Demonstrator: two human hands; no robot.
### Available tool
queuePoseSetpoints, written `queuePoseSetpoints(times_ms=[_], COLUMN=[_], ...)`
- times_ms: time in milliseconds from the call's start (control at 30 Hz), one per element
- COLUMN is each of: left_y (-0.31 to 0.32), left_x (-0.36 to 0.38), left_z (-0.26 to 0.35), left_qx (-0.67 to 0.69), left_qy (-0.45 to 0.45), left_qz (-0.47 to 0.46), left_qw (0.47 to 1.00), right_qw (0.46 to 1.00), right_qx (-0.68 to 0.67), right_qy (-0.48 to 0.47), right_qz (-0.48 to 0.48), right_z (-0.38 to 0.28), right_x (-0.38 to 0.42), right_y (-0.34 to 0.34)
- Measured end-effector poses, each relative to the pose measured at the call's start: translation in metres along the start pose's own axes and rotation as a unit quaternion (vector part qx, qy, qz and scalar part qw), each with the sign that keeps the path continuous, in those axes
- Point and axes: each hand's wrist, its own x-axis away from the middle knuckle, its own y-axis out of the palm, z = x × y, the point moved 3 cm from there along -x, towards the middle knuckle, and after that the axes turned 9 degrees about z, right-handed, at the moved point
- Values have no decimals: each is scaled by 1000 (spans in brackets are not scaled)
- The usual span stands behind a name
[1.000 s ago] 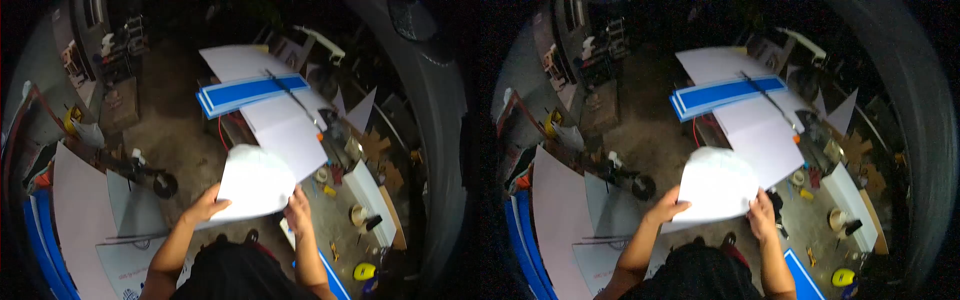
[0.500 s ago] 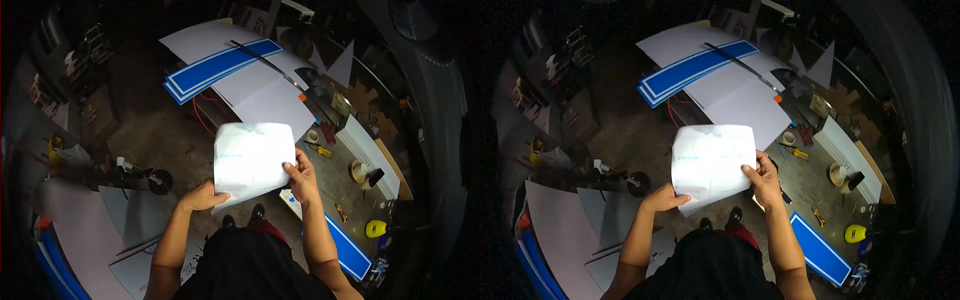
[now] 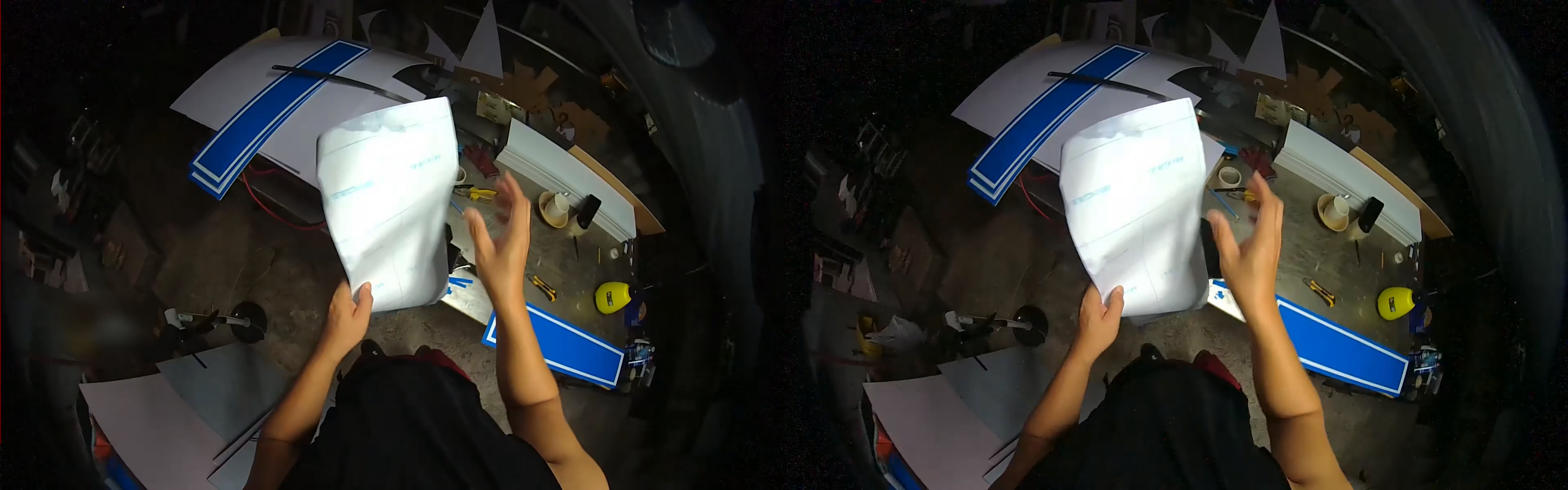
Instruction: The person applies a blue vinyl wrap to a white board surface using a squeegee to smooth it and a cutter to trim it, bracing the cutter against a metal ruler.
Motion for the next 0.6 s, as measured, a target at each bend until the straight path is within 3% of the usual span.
queuePoseSetpoints(times_ms=[33, 67, 100, 133, 167, 200, 267, 300, 333, 400, 433, 500, 600], left_y=[9, 22, 38, 51, 72, 90, 109, 118, 122, 122, 119, 117, 125], left_x=[1, 1, 4, 2, 7, 13, 20, 26, 26, 24, 15, 1, -11], left_z=[27, 37, 50, 81, 92, 101, 118, 116, 119, 96, 94, 52, -21], left_qx=[-25, -65, -95, -19, -31, -44, -107, -94, -21, 62, 57, 128, 68], left_qy=[17, 166, 238, 210, 234, 258, 331, 325, 296, 217, 250, 107, 1], left_qz=[17, 59, 58, -13, -47, -81, -118, -127, -158, -199, -101, -74, -59], left_qw=[999, 982, 965, 977, 971, 962, 930, 933, 942, 954, 961, 983, 996], right_qw=[994, 976, 956, 928, 911, 948, 948, 924, 925, 864, 850, 831, 798], right_qx=[-70, -140, -179, -216, -229, -178, -220, -278, -276, -348, -369, -367, -429], right_qy=[61, 123, 149, 175, 212, 128, 172, 234, 234, 355, 373, 417, 422], right_qz=[-55, -112, -181, -247, -270, -233, -151, -115, -115, -71, -45, 18, 34], right_z=[0, -3, -8, -12, -12, 6, 24, 31, 44, 81, 94, 109, 139], right_x=[13, 31, 49, 62, 67, 71, 47, 36, 29, 18, 12, 0, -13], right_y=[-6, -10, -14, -17, -20, -24, -35, -47, -60, -89, -105, -132, -164])
